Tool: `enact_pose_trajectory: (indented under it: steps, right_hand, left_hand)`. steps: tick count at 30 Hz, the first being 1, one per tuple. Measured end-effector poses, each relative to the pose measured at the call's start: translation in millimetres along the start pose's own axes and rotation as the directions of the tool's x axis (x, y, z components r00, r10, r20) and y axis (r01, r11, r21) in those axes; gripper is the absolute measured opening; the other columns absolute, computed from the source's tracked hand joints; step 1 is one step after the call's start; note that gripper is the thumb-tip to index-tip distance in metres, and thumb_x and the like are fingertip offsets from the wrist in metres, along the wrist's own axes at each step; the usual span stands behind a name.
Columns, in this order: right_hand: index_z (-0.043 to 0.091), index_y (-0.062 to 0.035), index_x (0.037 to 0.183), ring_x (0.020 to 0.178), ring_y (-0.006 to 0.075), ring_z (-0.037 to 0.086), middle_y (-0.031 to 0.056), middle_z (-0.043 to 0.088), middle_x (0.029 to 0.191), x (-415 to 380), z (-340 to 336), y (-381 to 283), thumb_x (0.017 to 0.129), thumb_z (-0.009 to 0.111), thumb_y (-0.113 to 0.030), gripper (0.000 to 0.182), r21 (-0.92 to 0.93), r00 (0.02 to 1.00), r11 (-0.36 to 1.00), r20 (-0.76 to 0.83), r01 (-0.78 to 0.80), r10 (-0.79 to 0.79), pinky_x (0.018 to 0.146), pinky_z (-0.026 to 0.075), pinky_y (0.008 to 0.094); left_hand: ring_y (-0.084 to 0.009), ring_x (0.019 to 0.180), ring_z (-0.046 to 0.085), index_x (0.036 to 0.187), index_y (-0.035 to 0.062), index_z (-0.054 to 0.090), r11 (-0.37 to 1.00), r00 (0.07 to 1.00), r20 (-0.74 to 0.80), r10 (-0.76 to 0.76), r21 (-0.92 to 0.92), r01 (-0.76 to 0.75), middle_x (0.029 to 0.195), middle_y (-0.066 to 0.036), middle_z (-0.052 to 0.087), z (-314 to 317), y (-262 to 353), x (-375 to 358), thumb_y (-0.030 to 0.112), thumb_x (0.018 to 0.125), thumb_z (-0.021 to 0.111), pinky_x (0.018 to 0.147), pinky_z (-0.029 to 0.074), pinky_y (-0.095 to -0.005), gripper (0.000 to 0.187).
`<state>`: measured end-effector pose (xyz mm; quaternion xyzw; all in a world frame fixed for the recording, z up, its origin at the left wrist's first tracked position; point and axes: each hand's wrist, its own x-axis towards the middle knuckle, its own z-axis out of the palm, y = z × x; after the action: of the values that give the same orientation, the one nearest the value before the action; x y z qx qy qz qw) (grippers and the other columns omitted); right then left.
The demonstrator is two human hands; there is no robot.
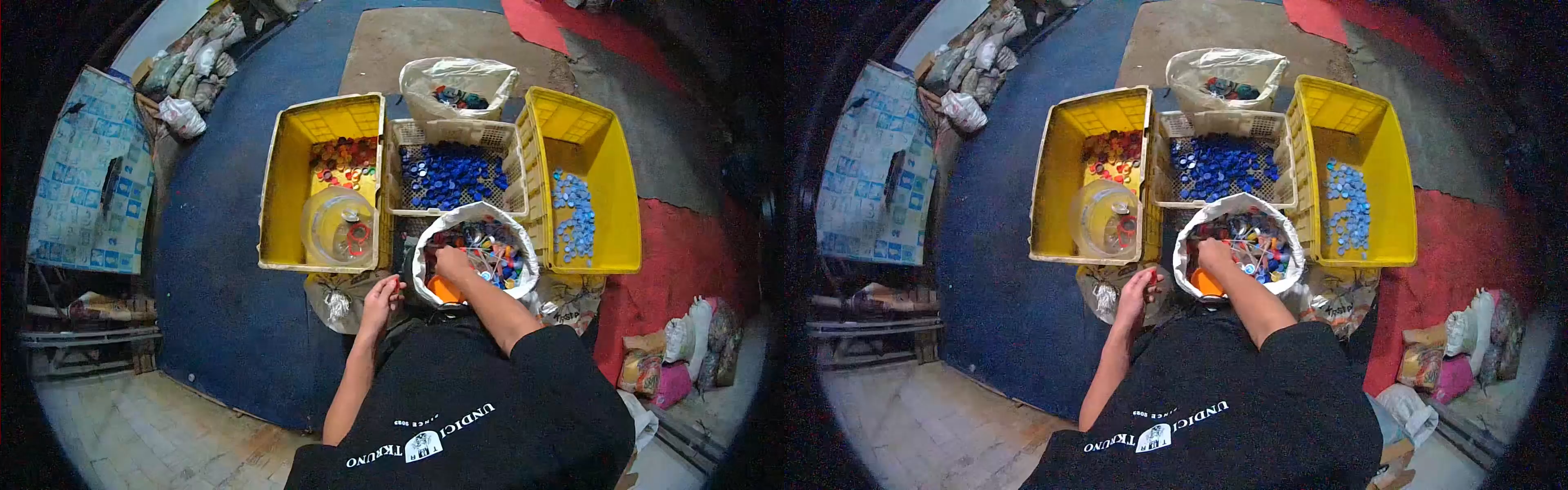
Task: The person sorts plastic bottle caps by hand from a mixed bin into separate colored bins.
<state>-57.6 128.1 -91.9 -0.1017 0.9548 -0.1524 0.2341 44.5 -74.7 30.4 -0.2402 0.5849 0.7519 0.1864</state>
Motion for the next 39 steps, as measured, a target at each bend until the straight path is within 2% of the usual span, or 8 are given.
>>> enact_pose_trajectory:
  steps: [6, 13, 14, 15, 20, 27, 35, 39]
  right_hand:
    - [0.071, -0.0081, 0.088, 0.084, 0.0338, 0.068, 0.0147, 0.069, 0.090, 3, 3, 5, 0.082, 0.056, -0.014, 0.018, -0.086, 0.999, 0.996, -0.036, 0.023, -0.026, 0.071, 0.055, 0.0450]
    - [0.061, -0.0055, 0.086, 0.076, 0.0279, 0.062, 0.0146, 0.062, 0.094, -44, -13, 12, 0.080, 0.059, -0.015, 0.011, 0.582, 0.934, 0.807, -0.335, 0.102, 0.124, 0.067, 0.050, 0.0424]
    - [0.060, -0.0052, 0.089, 0.075, 0.0260, 0.062, 0.0138, 0.063, 0.097, -50, -15, 17, 0.081, 0.057, -0.016, 0.013, 0.964, 0.978, 0.263, -0.088, 0.036, 0.188, 0.066, 0.050, 0.0400]
    - [0.059, -0.0049, 0.092, 0.075, 0.0241, 0.062, 0.0131, 0.064, 0.100, -59, -21, 21, 0.082, 0.056, -0.016, 0.016, 0.915, 0.986, -0.391, 0.141, -0.097, 0.085, 0.066, 0.050, 0.0376]
    - [0.055, -0.0032, 0.109, 0.076, 0.0229, 0.063, 0.0152, 0.066, 0.100, -113, -65, 8, 0.092, 0.048, -0.030, 0.033, 0.699, 0.997, -0.716, 0.057, -0.005, 0.049, 0.073, 0.054, 0.0411]
    - [0.055, -0.0070, 0.116, 0.073, 0.0182, 0.064, 0.0088, 0.065, 0.088, -127, -42, 29, 0.091, 0.056, -0.019, 0.027, 0.700, 0.937, -0.708, 0.179, 0.094, 0.301, 0.066, 0.056, 0.0341]
    - [0.058, -0.0025, 0.109, 0.086, 0.0224, 0.062, 0.0131, 0.065, 0.098, -142, -55, 16, 0.093, 0.054, -0.029, 0.032, 0.680, 0.935, -0.733, 0.273, -0.020, 0.228, 0.078, 0.050, 0.0342]
    - [0.058, -0.0018, 0.110, 0.094, 0.0244, 0.060, 0.0145, 0.063, 0.104, -96, -45, 6, 0.093, 0.050, -0.030, 0.034, 0.695, 0.953, -0.715, 0.259, -0.072, 0.156, 0.084, 0.049, 0.0395]
  left_hand:
    - [-0.0056, 0.071, 0.055, 0.122, 0.0025, 0.056, 0.998, 0.998, 0.012, -0.056, -0.033, 0.057, 0.102, -0.005, 0.066, -2, -10, 3, 0.026, 0.098, 0.053, 0.056, 0.042, -0.0179, 0.034]
    - [-0.0184, 0.094, 0.063, 0.130, 0.0019, 0.049, 0.980, 0.975, 0.191, -0.112, -0.140, 0.140, 0.115, -0.011, 0.064, 19, 5, 23, 0.024, 0.096, 0.049, 0.075, 0.049, -0.0283, 0.041]
    - [-0.0196, 0.097, 0.063, 0.132, 0.0017, 0.048, 0.970, 0.964, 0.232, -0.128, -0.175, 0.171, 0.117, -0.012, 0.063, 23, 6, 26, 0.023, 0.095, 0.048, 0.077, 0.049, -0.0297, 0.043]
    - [-0.0196, 0.097, 0.063, 0.132, 0.0017, 0.048, 0.969, 0.961, 0.245, -0.131, -0.172, 0.176, 0.117, -0.012, 0.063, 30, 7, 30, 0.023, 0.095, 0.048, 0.077, 0.049, -0.0297, 0.043]
    - [-0.0181, 0.094, 0.064, 0.129, 0.0040, 0.051, 0.943, 0.911, 0.334, -0.242, -0.142, 0.302, 0.117, -0.011, 0.064, 59, 7, 55, 0.029, 0.095, 0.051, 0.080, 0.050, -0.0292, 0.042]
    - [-0.0178, 0.089, 0.063, 0.118, 0.0082, 0.060, 0.882, 0.828, 0.395, -0.397, -0.085, 0.463, 0.101, -0.006, 0.065, 93, -3, 60, 0.030, 0.091, 0.052, 0.083, 0.051, -0.0299, 0.035]
    - [-0.0248, 0.095, 0.065, 0.118, 0.0041, 0.058, 0.721, 0.691, 0.510, -0.511, -0.183, 0.669, 0.114, -0.016, 0.063, 88, -21, 69, 0.022, 0.093, 0.051, 0.082, 0.057, -0.0324, 0.032]
    - [-0.0307, 0.100, 0.064, 0.111, -0.0012, 0.056, 0.681, 0.759, 0.484, -0.436, -0.374, 0.630, 0.107, -0.022, 0.062, 64, -18, 86, 0.024, 0.094, 0.049, 0.085, 0.057, -0.0374, 0.031]
